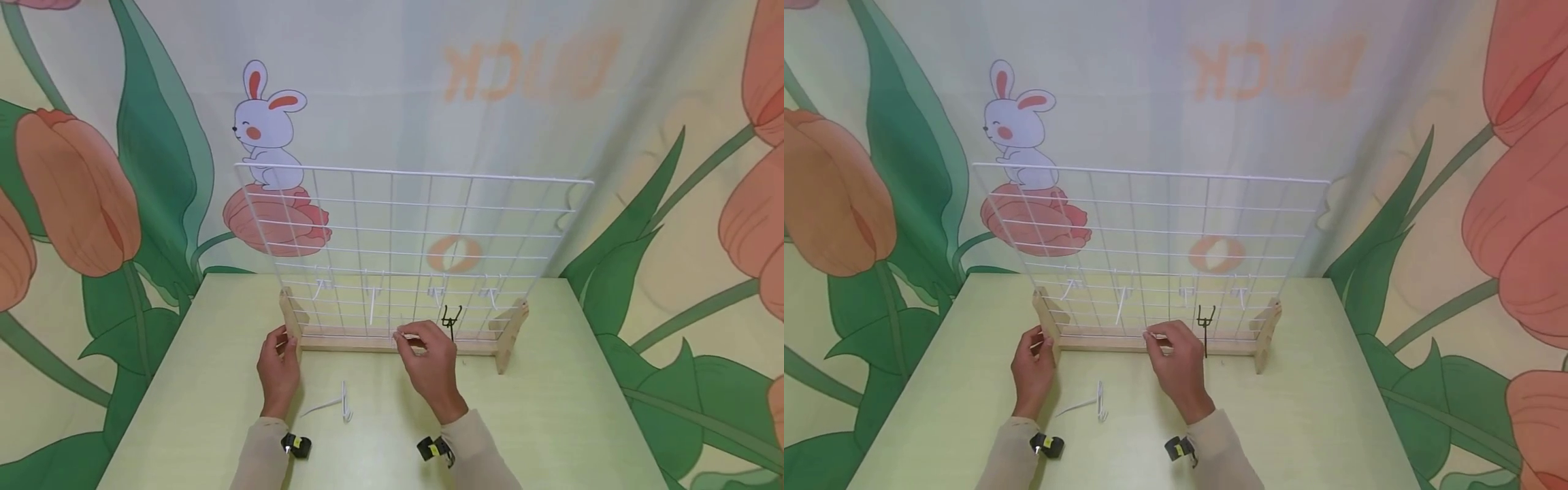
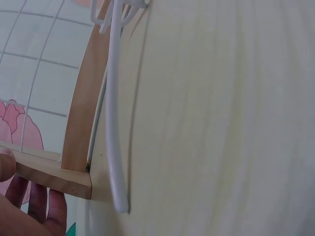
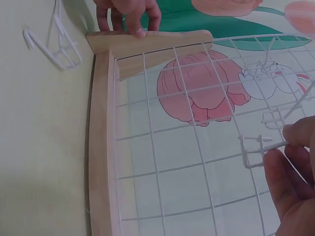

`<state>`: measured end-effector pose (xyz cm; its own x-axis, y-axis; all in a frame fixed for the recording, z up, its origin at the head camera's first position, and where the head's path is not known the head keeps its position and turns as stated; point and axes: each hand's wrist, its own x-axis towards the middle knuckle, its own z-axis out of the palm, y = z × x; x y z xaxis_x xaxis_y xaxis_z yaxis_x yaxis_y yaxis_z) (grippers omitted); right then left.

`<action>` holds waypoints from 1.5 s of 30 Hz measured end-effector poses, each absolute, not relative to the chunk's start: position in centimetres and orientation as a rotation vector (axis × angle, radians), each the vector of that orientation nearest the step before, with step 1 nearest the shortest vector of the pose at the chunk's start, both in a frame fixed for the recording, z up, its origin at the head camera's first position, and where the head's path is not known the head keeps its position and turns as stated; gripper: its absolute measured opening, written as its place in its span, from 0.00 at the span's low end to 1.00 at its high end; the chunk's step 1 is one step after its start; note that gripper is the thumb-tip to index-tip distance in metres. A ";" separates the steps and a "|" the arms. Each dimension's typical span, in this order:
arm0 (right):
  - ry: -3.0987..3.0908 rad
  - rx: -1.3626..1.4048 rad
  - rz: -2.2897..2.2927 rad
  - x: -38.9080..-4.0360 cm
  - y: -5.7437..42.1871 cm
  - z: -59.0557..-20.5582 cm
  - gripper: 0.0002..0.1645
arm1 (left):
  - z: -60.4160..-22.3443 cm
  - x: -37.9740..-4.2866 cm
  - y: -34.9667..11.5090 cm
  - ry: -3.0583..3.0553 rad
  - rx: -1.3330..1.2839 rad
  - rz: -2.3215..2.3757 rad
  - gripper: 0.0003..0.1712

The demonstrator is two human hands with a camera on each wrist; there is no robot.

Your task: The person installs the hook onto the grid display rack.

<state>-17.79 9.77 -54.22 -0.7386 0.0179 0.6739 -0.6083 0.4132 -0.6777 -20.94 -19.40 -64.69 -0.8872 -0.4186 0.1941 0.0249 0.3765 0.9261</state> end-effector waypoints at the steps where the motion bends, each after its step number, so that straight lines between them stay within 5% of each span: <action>1: -2.063 0.493 1.326 -18.1 9.8 -54.2 0.05 | -64.7 -21.0 -19.4 -2.243 0.339 -1.519 0.19; 20: -2.101 0.486 1.188 -20.5 9.4 -55.4 0.05 | -65.0 -21.1 -19.4 -2.253 0.352 -1.511 0.19; 45: -2.225 0.420 1.217 -17.7 9.9 -58.9 0.17 | -65.0 -21.0 -19.4 -2.263 0.356 -1.544 0.19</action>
